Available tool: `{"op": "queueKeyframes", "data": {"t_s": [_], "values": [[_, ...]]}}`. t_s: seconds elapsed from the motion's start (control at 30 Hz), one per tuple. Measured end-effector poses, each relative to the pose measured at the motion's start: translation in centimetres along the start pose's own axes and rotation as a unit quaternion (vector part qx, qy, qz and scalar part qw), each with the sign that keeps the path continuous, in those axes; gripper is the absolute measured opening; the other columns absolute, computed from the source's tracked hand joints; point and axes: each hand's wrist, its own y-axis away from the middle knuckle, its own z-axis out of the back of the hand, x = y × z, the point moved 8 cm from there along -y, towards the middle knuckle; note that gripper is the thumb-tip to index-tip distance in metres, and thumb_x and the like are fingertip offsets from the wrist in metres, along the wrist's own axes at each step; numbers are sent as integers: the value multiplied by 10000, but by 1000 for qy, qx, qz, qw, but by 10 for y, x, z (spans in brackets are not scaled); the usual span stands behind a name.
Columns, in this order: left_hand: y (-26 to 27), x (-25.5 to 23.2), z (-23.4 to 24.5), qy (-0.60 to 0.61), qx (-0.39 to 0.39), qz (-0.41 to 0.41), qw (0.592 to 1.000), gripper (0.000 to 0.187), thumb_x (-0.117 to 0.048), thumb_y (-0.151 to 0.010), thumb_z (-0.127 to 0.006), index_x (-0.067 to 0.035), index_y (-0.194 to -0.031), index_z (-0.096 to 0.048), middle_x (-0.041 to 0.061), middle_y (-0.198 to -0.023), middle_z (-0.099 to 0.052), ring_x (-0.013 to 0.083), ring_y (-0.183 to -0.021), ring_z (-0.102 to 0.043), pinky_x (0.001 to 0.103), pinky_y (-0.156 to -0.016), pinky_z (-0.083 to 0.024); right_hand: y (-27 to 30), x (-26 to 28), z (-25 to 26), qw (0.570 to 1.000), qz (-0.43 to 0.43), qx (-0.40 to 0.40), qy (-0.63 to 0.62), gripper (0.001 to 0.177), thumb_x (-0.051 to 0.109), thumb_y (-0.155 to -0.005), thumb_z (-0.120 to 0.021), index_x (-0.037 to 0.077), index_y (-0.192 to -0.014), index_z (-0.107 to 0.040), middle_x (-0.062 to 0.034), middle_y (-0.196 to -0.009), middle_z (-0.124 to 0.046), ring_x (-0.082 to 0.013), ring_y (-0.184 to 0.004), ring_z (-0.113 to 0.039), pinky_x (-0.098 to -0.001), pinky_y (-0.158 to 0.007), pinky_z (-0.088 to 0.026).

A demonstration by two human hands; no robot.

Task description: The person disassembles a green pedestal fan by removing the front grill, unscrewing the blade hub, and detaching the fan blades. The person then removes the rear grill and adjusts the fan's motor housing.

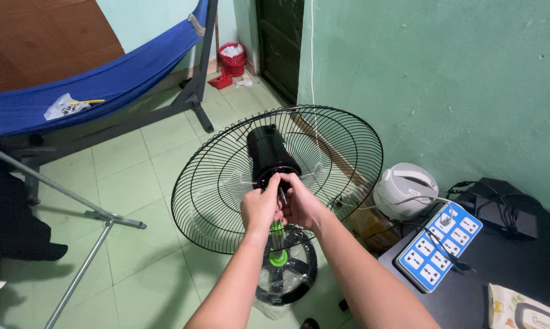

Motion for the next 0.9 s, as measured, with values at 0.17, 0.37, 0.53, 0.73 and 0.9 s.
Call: {"op": "queueKeyframes", "data": {"t_s": [0.17,0.37,0.53,0.73,0.9], "values": [[-3,4,-2,-10,-26,-2,1000,630,-609,-841,-649,-27,-609,-716,74,-524,-656,190,-430,-633,334,-445,-497,-2,4,-4,998,-32,-40,36,672,701,-847,-453,52,-722,-572,-73,-609,-587,-225,-525,-616,-349,-499,-486],[-17,16,-14,158,40,25,986,571,-543,-847,-674,-24,-610,-647,34,-534,-582,149,-400,-506,320,-391,-367,7,8,-6,996,7,-85,32,667,709,-845,-525,52,-744,-585,-66,-620,-587,-215,-520,-619,-335,-499,-482],[-13,21,-21,223,90,82,967,547,-572,-858,-690,-106,-613,-546,7,-568,-550,121,-421,-426,304,-409,-330,-2,2,-3,994,5,-107,-31,605,659,-834,-626,59,-762,-585,-47,-636,-559,-203,-510,-581,-354,-504,-491],[-10,23,-21,224,116,99,963,548,-608,-800,-729,-82,-700,-615,22,-630,-584,138,-479,-446,356,-495,-443,-9,-3,2,993,21,-106,-46,584,622,-827,-628,40,-783,-618,-71,-656,-576,-214,-530,-557,-392,-522,-472],[-14,26,-25,251,135,119,951,512,-572,-799,-735,-87,-724,-590,16,-629,-532,139,-487,-430,354,-455,-393,-7,-4,-3,991,22,-116,-58,588,598,-836,-632,10,-810,-642,-83,-676,-607,-228,-579,-601,-408,-564,-495]]}}
